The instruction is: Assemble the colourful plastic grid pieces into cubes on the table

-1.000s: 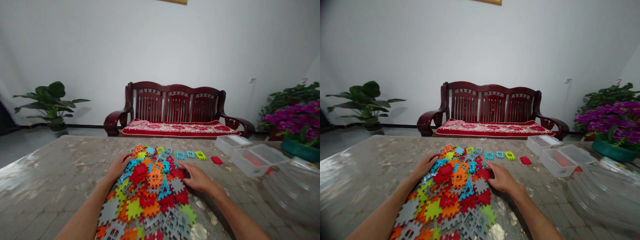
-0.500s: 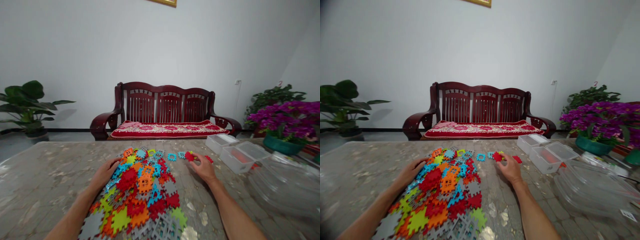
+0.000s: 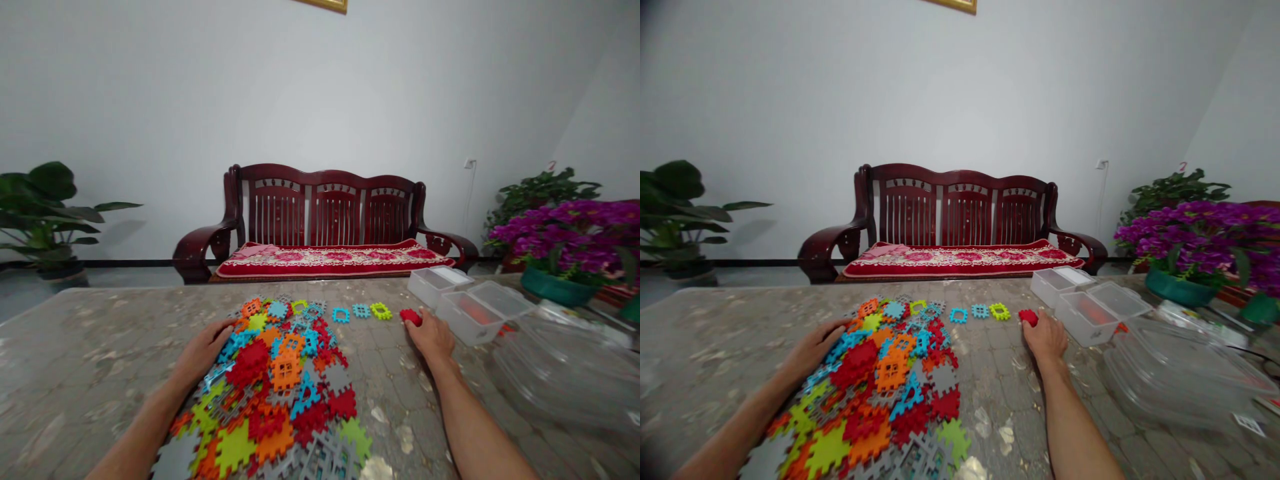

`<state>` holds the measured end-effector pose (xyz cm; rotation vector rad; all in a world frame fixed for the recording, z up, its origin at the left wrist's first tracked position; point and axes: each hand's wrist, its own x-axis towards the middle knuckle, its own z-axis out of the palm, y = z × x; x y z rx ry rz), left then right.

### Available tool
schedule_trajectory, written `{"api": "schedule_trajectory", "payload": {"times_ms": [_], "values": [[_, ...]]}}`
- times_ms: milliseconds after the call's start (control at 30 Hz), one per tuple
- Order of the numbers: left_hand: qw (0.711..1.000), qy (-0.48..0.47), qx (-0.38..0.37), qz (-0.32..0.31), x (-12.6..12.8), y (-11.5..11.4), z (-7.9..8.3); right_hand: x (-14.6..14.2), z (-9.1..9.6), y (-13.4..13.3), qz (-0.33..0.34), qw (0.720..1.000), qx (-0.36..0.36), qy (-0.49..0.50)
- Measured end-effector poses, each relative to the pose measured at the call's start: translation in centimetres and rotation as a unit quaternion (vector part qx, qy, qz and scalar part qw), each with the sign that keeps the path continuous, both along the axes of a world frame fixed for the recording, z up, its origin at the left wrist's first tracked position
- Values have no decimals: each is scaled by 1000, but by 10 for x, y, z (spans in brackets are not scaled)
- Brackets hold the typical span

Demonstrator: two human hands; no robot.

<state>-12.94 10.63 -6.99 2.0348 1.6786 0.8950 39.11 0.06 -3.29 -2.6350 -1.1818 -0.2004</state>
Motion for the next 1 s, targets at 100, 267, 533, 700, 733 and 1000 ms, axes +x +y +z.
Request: {"api": "schedule_trajectory", "payload": {"times_ms": [100,267,533,700,733,1000], "values": [[1000,1,0,0,0,0,0,2,-2,2,8,1000,-9,-11],[1000,-8,10,-4,0,0,-1,5,-11,11,44,998,17,-43],[1000,-20,13,-7,1,-1,-1,13,-23,28,84,992,60,-75],[1000,-17,11,0,3,-2,0,14,-22,25,89,991,89,-40],[1000,-18,8,-1,3,-3,0,12,-22,24,96,988,113,-38],[1000,-17,7,3,5,-6,3,-58,-25,23,361,884,237,177]]}}
